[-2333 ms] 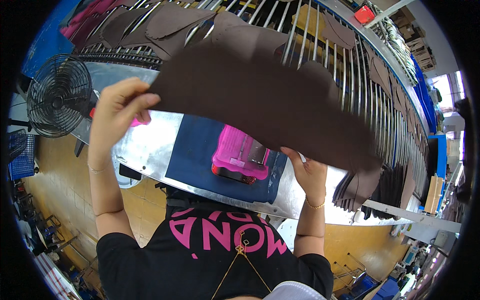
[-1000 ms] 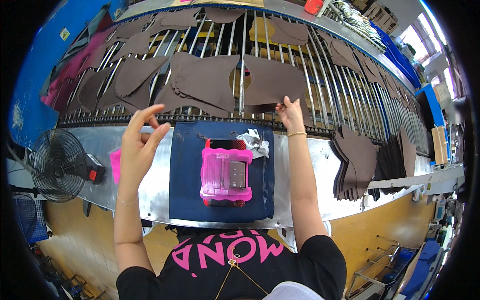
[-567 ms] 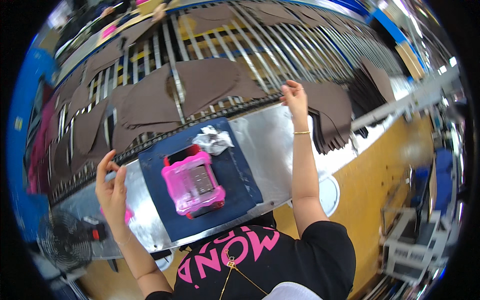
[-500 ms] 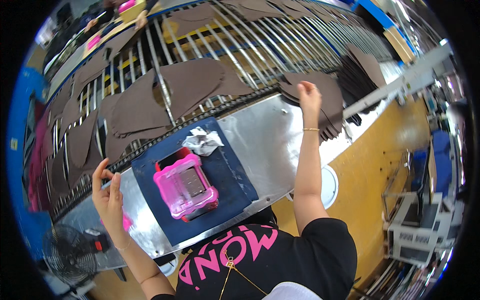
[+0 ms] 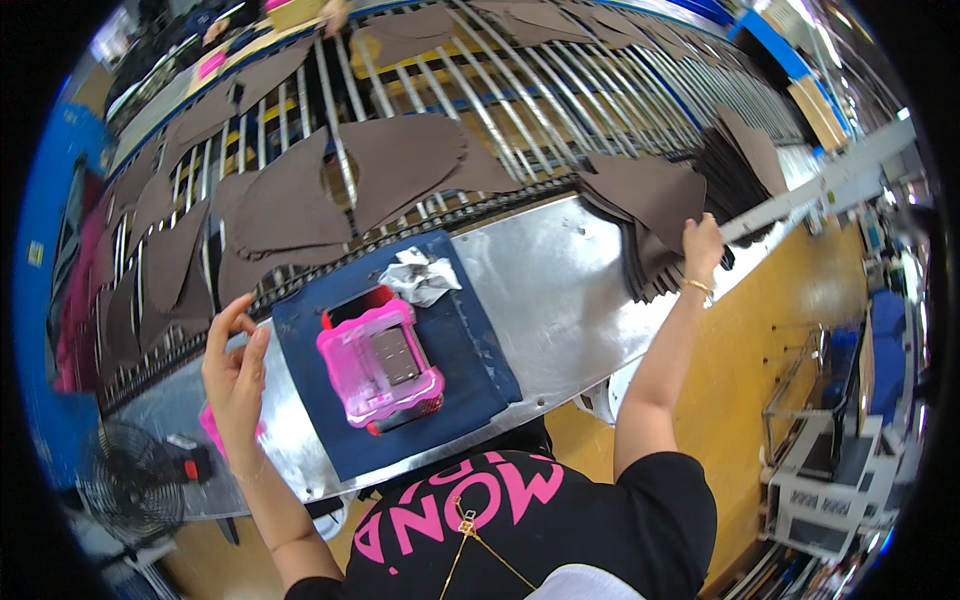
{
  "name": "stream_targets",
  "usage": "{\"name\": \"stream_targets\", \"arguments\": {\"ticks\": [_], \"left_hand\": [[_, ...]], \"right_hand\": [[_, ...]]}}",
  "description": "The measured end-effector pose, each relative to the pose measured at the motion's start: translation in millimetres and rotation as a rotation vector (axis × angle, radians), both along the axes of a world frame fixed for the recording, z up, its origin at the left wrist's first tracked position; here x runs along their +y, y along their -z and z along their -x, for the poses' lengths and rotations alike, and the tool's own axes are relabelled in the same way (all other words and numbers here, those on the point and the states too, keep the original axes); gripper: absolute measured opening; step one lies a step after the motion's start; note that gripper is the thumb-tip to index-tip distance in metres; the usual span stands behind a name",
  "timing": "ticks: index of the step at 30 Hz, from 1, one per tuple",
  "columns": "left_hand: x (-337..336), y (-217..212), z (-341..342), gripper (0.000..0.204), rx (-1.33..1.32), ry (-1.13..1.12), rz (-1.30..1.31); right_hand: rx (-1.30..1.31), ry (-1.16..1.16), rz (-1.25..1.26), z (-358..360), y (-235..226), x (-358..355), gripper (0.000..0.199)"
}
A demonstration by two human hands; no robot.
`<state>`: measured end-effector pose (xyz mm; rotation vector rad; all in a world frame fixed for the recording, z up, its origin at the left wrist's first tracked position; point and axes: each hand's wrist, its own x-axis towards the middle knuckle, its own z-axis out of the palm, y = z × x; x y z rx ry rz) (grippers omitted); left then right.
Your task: The person repeatedly picks up brown fabric pieces from a conveyor belt and stacks them on a nearby table. The person handles the pieces one at a time, placing them in a growing pile.
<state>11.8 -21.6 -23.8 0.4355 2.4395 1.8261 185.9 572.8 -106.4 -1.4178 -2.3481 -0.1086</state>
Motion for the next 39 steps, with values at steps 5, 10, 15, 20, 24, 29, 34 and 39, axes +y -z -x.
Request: {"name": "stream_targets", "arguments": {"ticks": [5,10,15,20,24,29,34,39], "left_hand": [[16.4,-9.6,-1.9,0.036,0.044,0.081,0.036],[51.4,-19.0,0.4,0.036,0.195,-0.015,-0.038],[-1.0,-17.9,18.6,0.021,-0.143,0.033,-0.254],[-69.6,-36.3,0.1,0.018,0.132,-0.188,-0.217],[-99.7,-37.1,-16.0,0.017,0.186,-0.247,-0.044],[-103.5,-16.7,-27.9,0.009,0.095,-0.178,-0.005],[-58.0,-6.5,-29.0,0.009,-0.118,0.054,0.130],[-4.3,-0.9,-20.1,0.004,0.273,0.329,0.340]], "right_hand": [[0.406,-0.258,0.407,39.9,-123.2,-143.7,0.026],[0.798,-0.836,0.705,58.5,-137.2,-218.4,0.028],[0.911,-1.245,1.082,91.6,-102.9,-303.3,0.027],[0.636,-1.387,1.057,99.8,-71.6,-351.0,0.035],[0.455,-1.481,0.842,100.6,-61.5,-358.9,0.027],[0.426,-1.647,0.438,96.7,-58.0,-339.4,0.027],[0.294,-1.572,0.397,70.4,-57.8,-300.4,0.019],[0.262,-1.352,0.561,27.5,-30.0,-248.0,0.020]]}}
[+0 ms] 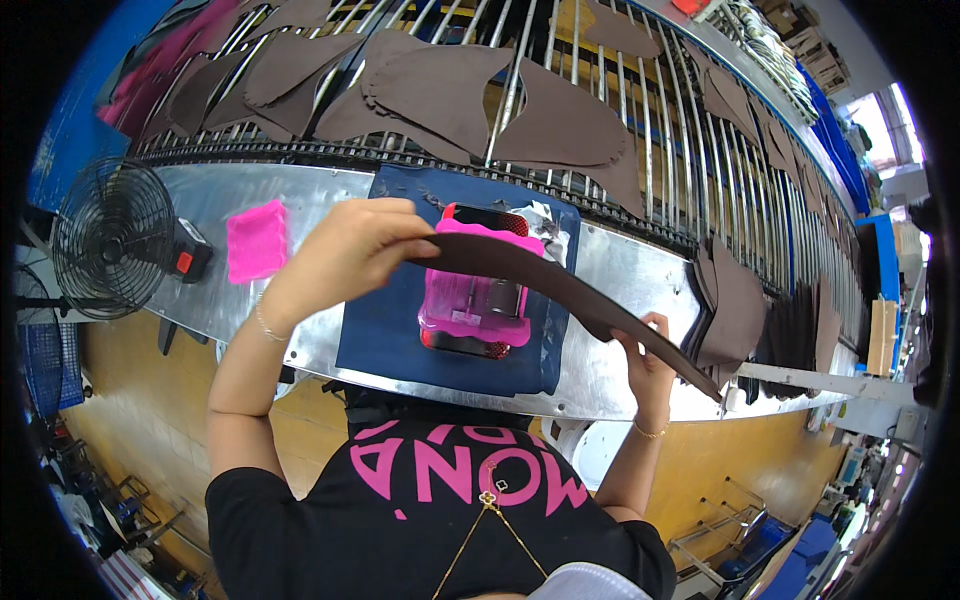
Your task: The person repeatedly picks up brown fabric pieces from a conveyor belt and stacks them on a nearby table. The person handles the pieces one at a time, placing them in a growing pile.
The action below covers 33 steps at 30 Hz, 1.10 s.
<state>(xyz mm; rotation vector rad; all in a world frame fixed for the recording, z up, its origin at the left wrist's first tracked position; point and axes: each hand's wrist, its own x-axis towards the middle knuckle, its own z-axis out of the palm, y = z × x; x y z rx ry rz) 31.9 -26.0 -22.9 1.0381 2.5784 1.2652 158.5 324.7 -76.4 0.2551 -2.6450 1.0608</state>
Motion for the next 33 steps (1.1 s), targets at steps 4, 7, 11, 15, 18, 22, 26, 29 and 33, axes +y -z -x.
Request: {"name": "stream_targets", "arguments": {"ticks": [4,7,11,15,18,22,26,29,33], "left_hand": [[41.5,-1.5,-1.9,0.008,0.115,0.142,0.063],[73.0,-1.0,-5.9,0.008,0.166,0.256,0.108],[119.7,-13.7,6.9,0.008,0.288,0.302,0.096],[160.4,-50.3,47.0,0.006,0.629,0.173,-0.094],[183.2,-82.7,79.3,0.005,1.002,0.106,-0.080],[188.0,-105.5,119.9,0.012,1.320,-0.166,0.076],[165.5,-127.7,142.5,0.043,1.053,-0.098,-0.150],[126.7,-121.5,136.0,0.040,1.102,-0.260,-0.033],[57.0,-83.3,137.1,0.049,0.902,-0.323,0.053]], "right_hand": [[-0.117,0.246,0.077,-41.6,-2.9,46.5,0.014],[-0.234,0.228,-0.055,-67.1,-40.8,76.4,0.012],[-0.388,0.368,-0.036,-88.3,-63.9,119.5,0.016],[-0.032,0.523,0.151,-63.0,-89.3,110.8,0.021],[-0.093,0.473,0.241,-10.2,-106.3,94.2,0.021],[-0.163,0.347,0.272,83.3,-61.9,62.9,0.023],[-0.176,0.287,0.784,171.8,7.7,26.2,0.035],[-0.225,0.290,1.048,228.3,47.5,3.9,0.022],[-0.245,0.292,1.268,278.2,105.2,-7.8,0.018]]}}
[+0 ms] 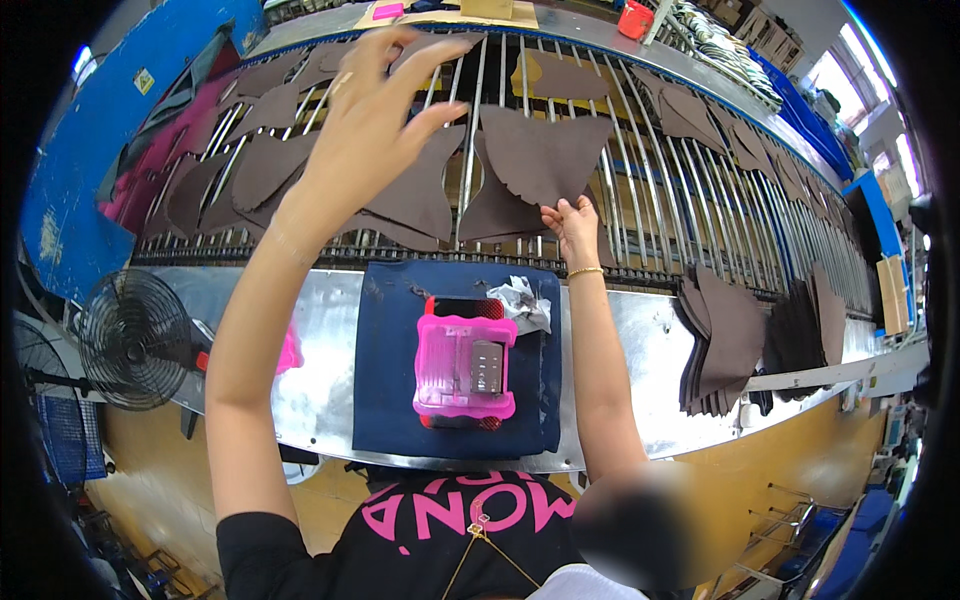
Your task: The person repeatedly picks up brown fabric pieces from a conveyor belt and stacks them on a nearby table. The person handles the pieces one at a time, placing them in a growing pile.
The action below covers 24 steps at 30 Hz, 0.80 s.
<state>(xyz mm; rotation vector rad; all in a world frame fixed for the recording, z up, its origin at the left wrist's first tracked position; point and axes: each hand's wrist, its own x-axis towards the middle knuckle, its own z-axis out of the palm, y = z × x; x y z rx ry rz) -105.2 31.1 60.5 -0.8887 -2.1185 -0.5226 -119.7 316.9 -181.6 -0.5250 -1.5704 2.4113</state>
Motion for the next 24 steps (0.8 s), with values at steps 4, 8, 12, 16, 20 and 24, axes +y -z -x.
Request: {"name": "stream_targets", "arguments": {"ticks": [4,8,12,16,20,24], "left_hand": [[-33.7,30.6,-9.2,0.048,-0.206,-0.049,-0.043],[-51.6,52.7,-25.2,0.048,-0.275,-0.086,-0.003],[-58.2,75.0,-38.2,0.048,-0.457,-0.089,-0.074],[-50.6,96.4,-37.2,0.050,-0.626,-0.084,-0.119],[-34.9,106.2,-35.3,0.051,-0.644,0.009,-0.127],[-33.3,99.3,-51.4,0.051,-0.628,0.013,-0.115]], "right_hand": [[-0.062,0.133,-0.032,1.1,14.7,3.0,0.025],[-0.070,0.224,-0.250,-55.9,-35.1,20.7,0.035],[-0.047,0.650,-0.638,-149.5,-35.3,114.3,0.024],[-0.746,1.121,-1.474,-279.8,-28.9,201.3,0.033],[-1.047,0.959,-1.141,-328.5,-20.7,243.0,0.059],[-1.212,0.830,-1.091,-294.6,-40.1,235.2,0.063]]}}
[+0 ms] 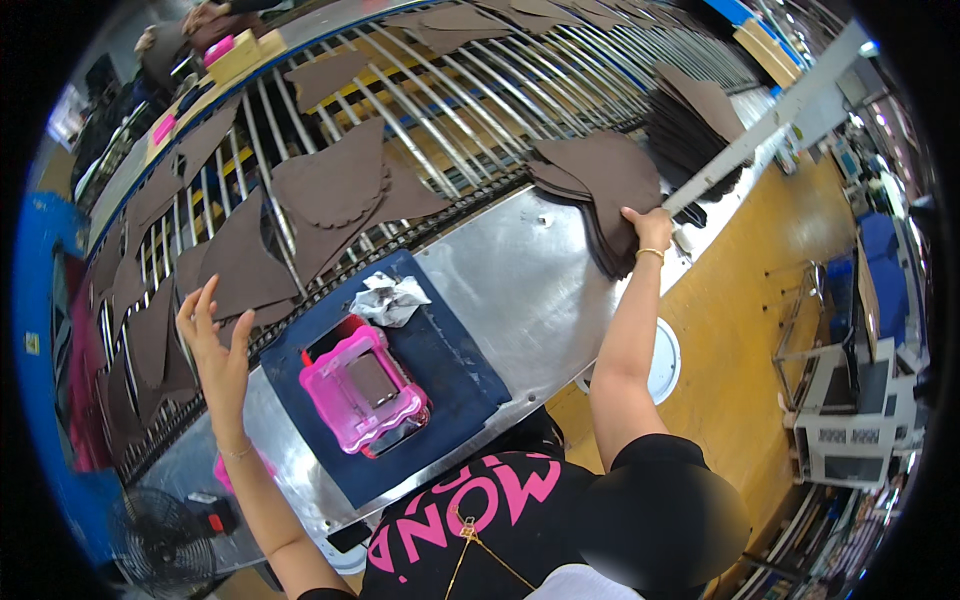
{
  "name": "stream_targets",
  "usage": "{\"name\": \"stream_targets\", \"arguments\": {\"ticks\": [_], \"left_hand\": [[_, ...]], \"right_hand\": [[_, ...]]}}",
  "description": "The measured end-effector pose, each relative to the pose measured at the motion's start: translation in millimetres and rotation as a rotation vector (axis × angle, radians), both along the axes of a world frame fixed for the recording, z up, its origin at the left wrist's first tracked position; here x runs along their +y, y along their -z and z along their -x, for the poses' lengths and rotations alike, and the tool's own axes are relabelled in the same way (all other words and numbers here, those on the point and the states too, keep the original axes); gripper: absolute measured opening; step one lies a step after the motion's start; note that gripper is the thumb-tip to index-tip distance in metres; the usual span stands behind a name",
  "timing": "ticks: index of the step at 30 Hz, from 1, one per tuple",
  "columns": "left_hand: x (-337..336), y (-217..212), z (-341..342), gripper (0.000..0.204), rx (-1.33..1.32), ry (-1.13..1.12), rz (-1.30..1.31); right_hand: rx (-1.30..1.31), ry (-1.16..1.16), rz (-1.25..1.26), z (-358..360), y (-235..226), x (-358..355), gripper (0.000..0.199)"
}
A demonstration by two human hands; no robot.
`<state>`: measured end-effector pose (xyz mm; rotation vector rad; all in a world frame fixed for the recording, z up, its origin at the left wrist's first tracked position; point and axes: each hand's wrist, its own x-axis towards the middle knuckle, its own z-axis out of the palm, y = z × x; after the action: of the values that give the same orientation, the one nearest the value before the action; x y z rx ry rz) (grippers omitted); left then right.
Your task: The person repeatedly picks up brown fabric pieces from a conveyor belt and stacks them on a nearby table. The person handles the pieces one at a time, placing them in a growing pile.
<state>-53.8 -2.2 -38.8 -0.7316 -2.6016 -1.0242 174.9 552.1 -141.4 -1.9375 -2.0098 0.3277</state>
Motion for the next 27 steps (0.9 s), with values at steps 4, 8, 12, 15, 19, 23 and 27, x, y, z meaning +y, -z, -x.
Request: {"name": "stream_targets", "arguments": {"ticks": [4,8,12,15,19,23,27], "left_hand": [[1.7,-7.9,-7.8,0.050,0.096,0.022,0.068],[4.0,-15.4,-19.1,0.052,0.038,0.067,0.012],[12.1,-14.2,-25.0,0.059,0.096,0.102,-0.019],[25.1,-15.6,-32.5,0.061,-0.016,0.076,-0.267],[9.9,-26.9,-36.2,0.034,-0.730,0.333,-0.644],[-34.7,-32.5,-45.9,0.021,-0.620,0.182,-0.855],[-77.5,-35.4,-63.5,0.016,-0.372,0.033,-0.814]], "right_hand": [[-0.102,-0.252,-0.130,-5.9,11.5,37.8,0.053],[0.251,-0.433,-0.405,28.7,-65.7,-54.2,0.033],[0.508,-0.752,-0.576,50.8,-126.7,-124.4,0.042],[0.992,-1.141,-0.091,71.3,-160.2,-187.4,0.033],[1.076,-1.343,0.182,88.3,-164.8,-238.9,0.029],[1.071,-1.544,0.548,93.2,-154.3,-277.0,0.033],[0.827,-1.651,0.688,96.3,-130.0,-300.9,0.029]]}}
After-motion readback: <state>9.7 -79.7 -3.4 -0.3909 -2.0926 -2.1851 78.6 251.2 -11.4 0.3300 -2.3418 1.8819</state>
